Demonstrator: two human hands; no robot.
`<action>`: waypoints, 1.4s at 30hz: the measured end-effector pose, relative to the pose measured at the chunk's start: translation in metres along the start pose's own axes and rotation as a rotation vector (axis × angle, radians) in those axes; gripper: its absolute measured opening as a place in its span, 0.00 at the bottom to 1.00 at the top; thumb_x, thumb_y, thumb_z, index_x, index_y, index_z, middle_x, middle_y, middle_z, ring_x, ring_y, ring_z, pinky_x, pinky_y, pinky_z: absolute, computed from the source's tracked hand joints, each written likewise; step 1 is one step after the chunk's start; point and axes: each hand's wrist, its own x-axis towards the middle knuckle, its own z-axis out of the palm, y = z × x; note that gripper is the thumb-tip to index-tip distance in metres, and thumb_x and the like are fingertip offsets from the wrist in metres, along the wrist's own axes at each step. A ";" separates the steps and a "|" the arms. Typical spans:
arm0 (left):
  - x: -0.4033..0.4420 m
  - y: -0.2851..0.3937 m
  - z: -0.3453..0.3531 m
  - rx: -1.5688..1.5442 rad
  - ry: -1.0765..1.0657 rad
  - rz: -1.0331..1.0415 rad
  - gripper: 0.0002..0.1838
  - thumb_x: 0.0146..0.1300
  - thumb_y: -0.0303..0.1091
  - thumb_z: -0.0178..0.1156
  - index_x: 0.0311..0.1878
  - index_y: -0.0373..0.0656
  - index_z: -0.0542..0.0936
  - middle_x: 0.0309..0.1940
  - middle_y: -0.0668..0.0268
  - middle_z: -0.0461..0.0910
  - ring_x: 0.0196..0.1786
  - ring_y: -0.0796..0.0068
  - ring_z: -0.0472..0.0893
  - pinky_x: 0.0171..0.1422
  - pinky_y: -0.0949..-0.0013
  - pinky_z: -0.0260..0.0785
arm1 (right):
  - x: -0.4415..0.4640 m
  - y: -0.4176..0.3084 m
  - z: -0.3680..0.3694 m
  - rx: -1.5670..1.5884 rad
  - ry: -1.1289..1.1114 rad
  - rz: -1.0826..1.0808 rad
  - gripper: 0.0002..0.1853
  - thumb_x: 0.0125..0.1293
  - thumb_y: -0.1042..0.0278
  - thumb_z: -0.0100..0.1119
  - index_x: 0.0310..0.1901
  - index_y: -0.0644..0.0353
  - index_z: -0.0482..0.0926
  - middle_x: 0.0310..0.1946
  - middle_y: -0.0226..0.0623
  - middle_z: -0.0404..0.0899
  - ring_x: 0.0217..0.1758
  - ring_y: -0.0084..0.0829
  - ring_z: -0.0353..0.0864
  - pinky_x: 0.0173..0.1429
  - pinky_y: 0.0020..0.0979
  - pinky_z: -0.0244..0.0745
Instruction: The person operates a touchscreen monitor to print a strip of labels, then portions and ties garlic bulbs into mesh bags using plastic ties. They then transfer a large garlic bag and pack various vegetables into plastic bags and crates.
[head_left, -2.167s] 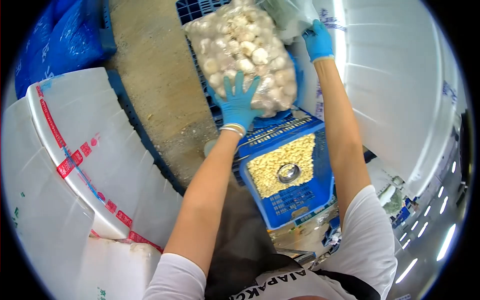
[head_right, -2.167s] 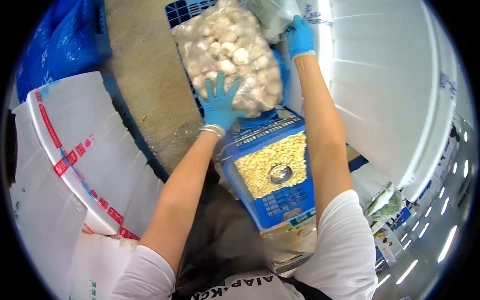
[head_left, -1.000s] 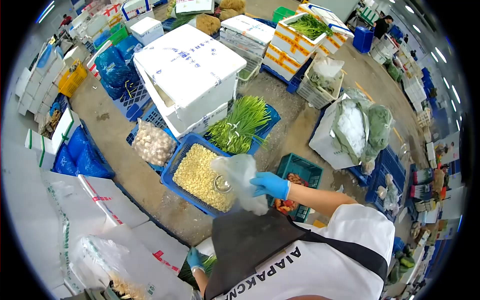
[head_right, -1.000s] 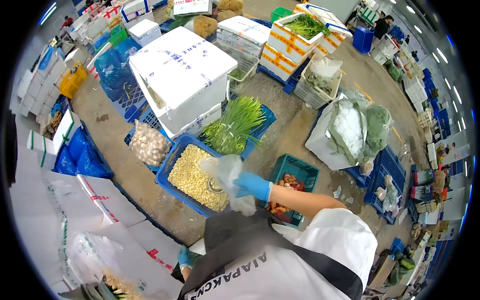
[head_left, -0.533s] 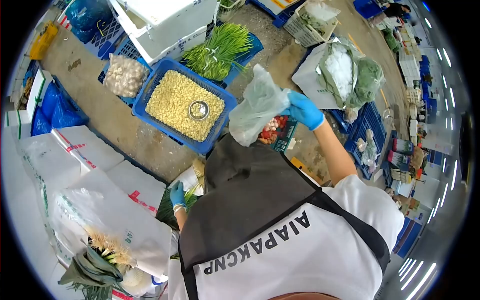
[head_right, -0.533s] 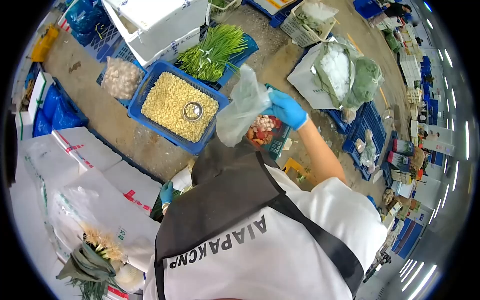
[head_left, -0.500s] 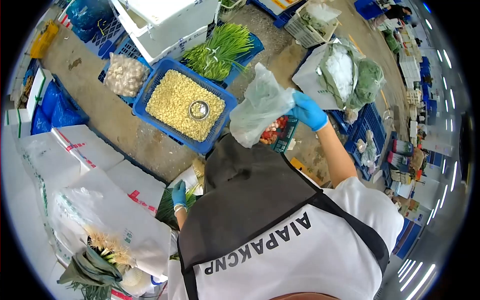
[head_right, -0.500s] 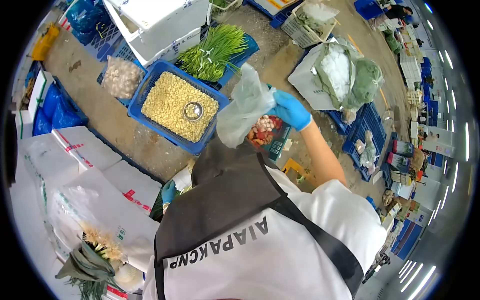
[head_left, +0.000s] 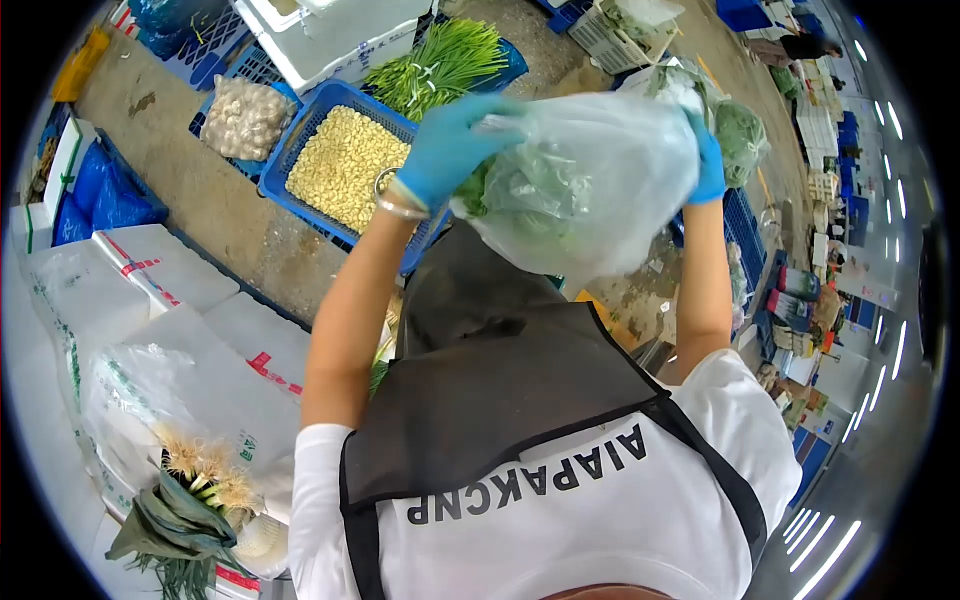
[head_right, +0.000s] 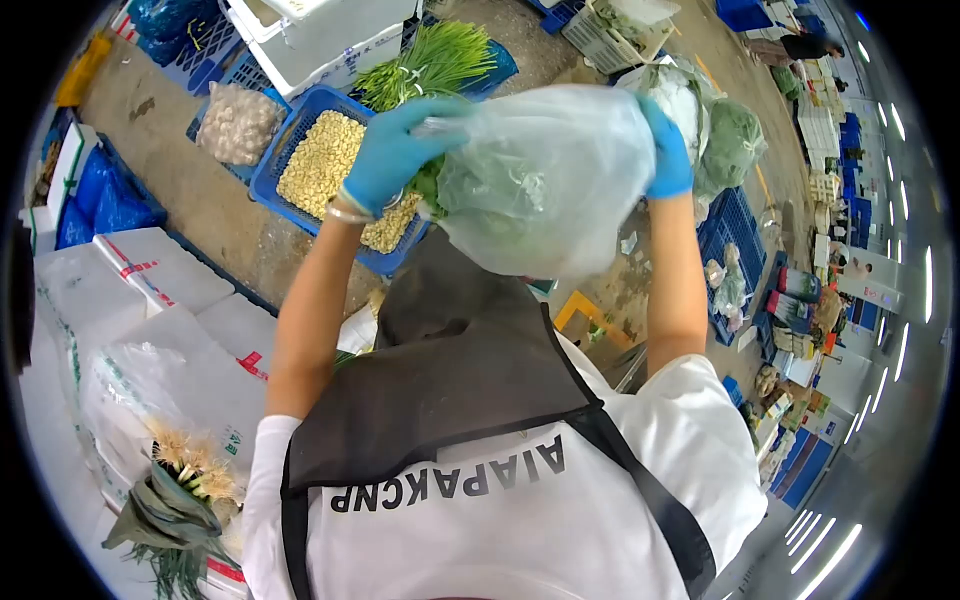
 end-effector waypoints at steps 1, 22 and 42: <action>0.005 0.005 0.005 -0.090 -0.158 -0.157 0.23 0.56 0.36 0.71 0.53 0.35 0.80 0.35 0.68 0.80 0.30 0.83 0.74 0.31 0.76 0.70 | 0.013 -0.001 0.016 -0.229 0.215 -0.046 0.20 0.70 0.56 0.57 0.53 0.64 0.79 0.49 0.39 0.82 0.51 0.32 0.80 0.60 0.33 0.73; -0.046 0.005 -0.105 0.319 0.609 -0.394 0.16 0.62 0.31 0.65 0.52 0.38 0.82 0.41 0.64 0.81 0.42 0.77 0.79 0.48 0.74 0.73 | 0.178 0.182 0.124 -0.840 -0.447 0.203 0.17 0.64 0.60 0.62 0.51 0.59 0.82 0.45 0.39 0.82 0.43 0.32 0.82 0.49 0.32 0.77; -0.073 -0.080 -0.038 0.089 0.915 -0.373 0.25 0.57 0.23 0.61 0.61 0.45 0.77 0.40 0.65 0.79 0.31 0.78 0.79 0.35 0.74 0.74 | 0.108 -0.017 0.144 -0.152 -0.754 0.538 0.34 0.64 0.76 0.54 0.72 0.67 0.58 0.30 0.27 0.68 0.24 0.11 0.58 0.20 0.13 0.49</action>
